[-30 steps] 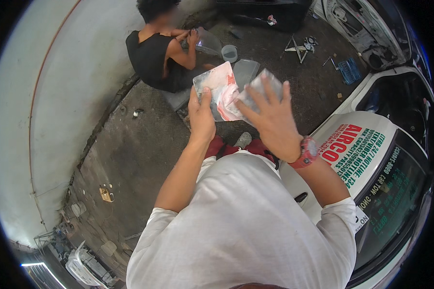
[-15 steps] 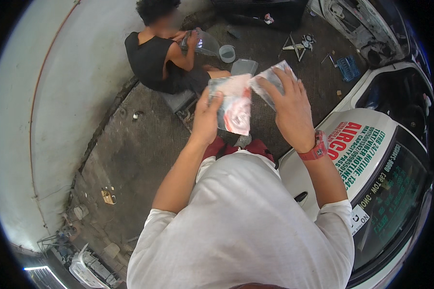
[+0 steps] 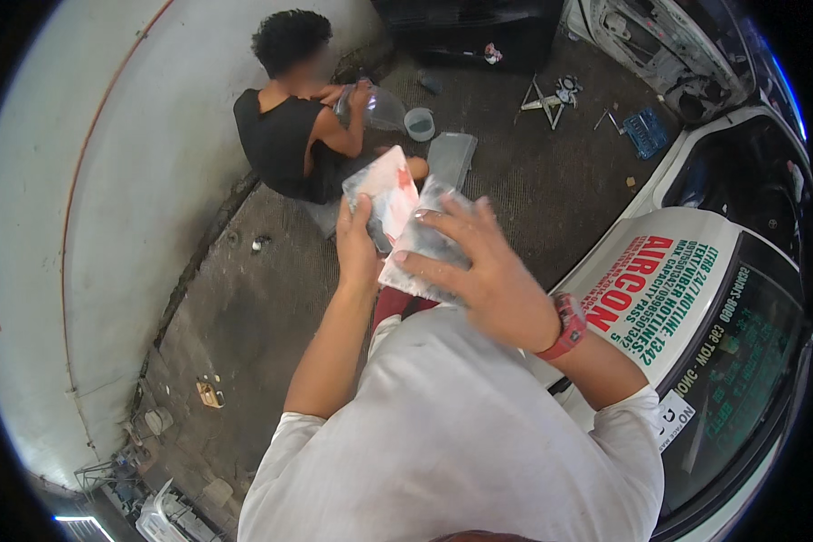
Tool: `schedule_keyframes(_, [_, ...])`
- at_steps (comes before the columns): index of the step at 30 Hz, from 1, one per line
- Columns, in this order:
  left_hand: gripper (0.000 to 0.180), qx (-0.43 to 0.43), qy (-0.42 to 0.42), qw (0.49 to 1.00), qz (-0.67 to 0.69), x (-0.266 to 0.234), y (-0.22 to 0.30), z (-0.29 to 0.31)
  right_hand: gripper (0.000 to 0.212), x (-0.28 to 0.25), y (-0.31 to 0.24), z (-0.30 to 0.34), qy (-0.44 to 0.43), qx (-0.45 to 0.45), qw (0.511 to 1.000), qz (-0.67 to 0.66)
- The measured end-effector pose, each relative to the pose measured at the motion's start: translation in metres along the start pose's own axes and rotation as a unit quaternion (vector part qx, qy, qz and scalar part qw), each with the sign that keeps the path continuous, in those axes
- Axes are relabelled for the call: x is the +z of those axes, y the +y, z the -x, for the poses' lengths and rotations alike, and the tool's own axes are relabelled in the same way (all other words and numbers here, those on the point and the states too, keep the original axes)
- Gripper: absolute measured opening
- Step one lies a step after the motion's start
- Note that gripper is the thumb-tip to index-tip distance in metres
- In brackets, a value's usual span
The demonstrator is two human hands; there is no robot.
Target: The person mixes a pink putty-like substance with a scraper and applies it to a white car bumper. They then use sandpaper to sand the applied areas on the bumper, smoothing the surface.
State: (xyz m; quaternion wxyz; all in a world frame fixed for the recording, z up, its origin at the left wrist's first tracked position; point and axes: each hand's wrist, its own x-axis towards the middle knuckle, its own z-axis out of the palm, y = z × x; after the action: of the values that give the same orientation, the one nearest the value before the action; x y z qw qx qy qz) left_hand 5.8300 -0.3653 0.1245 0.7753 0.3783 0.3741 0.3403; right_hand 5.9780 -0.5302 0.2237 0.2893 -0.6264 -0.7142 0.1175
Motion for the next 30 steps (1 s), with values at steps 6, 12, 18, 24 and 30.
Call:
schedule_keyframes(6, [0.04,-0.014,-0.058,0.996,0.071,0.017,-0.005,0.012,0.073,0.06,0.071,0.018,0.023,0.134,0.981,0.138])
schedule_keyframes(12, [0.041,-0.069,-0.084,0.992,0.071,0.01,-0.008,0.01,0.068,0.037,0.051,0.003,0.119,0.156,0.965,-0.176])
schedule_keyframes(18, [0.045,0.042,0.024,0.999,0.003,0.005,0.005,0.004,0.047,0.034,0.033,0.002,0.122,0.277,0.704,-0.643])
schedule_keyframes(24, [0.047,0.064,0.065,0.995,0.028,0.005,0.004,0.0,0.051,0.034,0.068,0.028,-0.081,0.232,0.908,-0.339])
schedule_keyframes(30, [0.05,-0.165,-0.16,0.972,0.037,0.014,-0.002,0.023,0.043,0.005,0.11,0.042,0.213,0.239,0.638,-0.701])
